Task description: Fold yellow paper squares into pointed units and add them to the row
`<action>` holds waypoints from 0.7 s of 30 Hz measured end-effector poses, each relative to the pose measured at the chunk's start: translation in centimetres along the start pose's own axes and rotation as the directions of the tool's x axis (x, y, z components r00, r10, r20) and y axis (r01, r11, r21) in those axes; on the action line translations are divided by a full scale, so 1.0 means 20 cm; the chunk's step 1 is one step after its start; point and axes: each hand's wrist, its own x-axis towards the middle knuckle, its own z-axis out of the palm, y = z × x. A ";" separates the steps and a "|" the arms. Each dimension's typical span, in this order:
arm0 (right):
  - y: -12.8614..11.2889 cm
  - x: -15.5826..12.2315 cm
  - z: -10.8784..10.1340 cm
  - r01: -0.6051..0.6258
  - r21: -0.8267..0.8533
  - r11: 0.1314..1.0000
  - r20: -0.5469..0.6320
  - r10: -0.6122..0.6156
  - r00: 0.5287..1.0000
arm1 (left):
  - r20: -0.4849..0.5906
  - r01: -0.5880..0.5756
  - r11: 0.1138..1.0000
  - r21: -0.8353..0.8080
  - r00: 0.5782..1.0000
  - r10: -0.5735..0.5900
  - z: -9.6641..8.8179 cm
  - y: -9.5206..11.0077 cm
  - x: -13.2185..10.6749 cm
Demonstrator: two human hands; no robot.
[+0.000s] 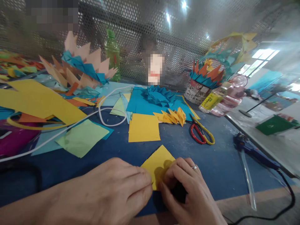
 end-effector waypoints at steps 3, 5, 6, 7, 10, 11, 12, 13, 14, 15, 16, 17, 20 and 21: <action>0.00 0.00 0.00 0.005 -0.002 1.000 -0.002 -0.005 1.000 | 0.030 -0.142 0.989 0.025 0.989 0.142 -0.03 0.01 0.07; 0.00 0.00 0.00 -0.001 0.011 1.000 0.003 0.001 1.000 | 0.046 -0.131 0.991 0.014 0.990 0.131 -0.04 0.01 0.08; 0.00 0.00 0.00 -0.004 0.020 1.000 0.005 0.004 1.000 | 0.054 -0.130 0.992 0.004 0.990 0.129 -0.04 0.01 0.09; 0.00 0.00 0.00 -0.004 0.026 1.000 0.006 0.004 1.000 | 0.063 -0.136 0.991 -0.006 0.989 0.136 -0.04 0.01 0.08; 0.00 0.00 0.00 -0.002 0.031 1.000 0.001 0.002 1.000 | 0.090 -0.158 0.987 0.018 0.984 0.155 -0.04 0.01 0.08; 0.00 0.00 0.00 -0.003 0.035 0.999 0.000 0.003 1.000 | 0.102 -0.160 0.987 0.032 0.982 0.156 -0.04 0.01 0.07; 0.00 0.00 0.00 -0.008 0.039 0.999 0.001 0.008 1.000 | 0.110 -0.160 0.986 0.041 0.982 0.155 -0.04 0.01 0.07; 0.00 -0.01 0.00 -0.012 0.045 0.999 0.001 0.011 1.000 | 0.111 -0.159 0.986 0.046 0.982 0.153 -0.04 0.02 0.07; 0.00 -0.01 0.00 -0.017 0.049 0.999 0.003 0.017 1.000 | 0.095 -0.150 0.988 0.044 0.985 0.145 -0.03 0.02 0.07; 0.00 0.00 0.00 -0.022 0.052 0.998 0.001 0.022 1.000 | 0.071 -0.143 0.989 0.029 0.987 0.141 -0.03 0.02 0.06; 0.00 0.00 -0.01 -0.028 0.052 0.998 0.000 0.028 1.000 | 0.047 -0.127 0.992 0.007 0.991 0.127 -0.02 0.02 0.06; -0.01 0.00 -0.01 -0.035 0.050 0.998 -0.001 0.035 0.999 | 0.023 -0.110 0.994 -0.021 0.994 0.110 -0.01 0.02 0.06; 0.00 0.00 -0.02 -0.044 0.044 0.998 -0.005 0.044 0.999 | 0.018 -0.077 0.992 -0.099 0.997 0.079 0.02 0.02 0.04; 0.00 0.00 -0.02 -0.044 0.045 0.998 -0.004 0.044 0.999 | 0.030 -0.072 0.991 -0.116 0.997 0.076 0.02 0.02 0.04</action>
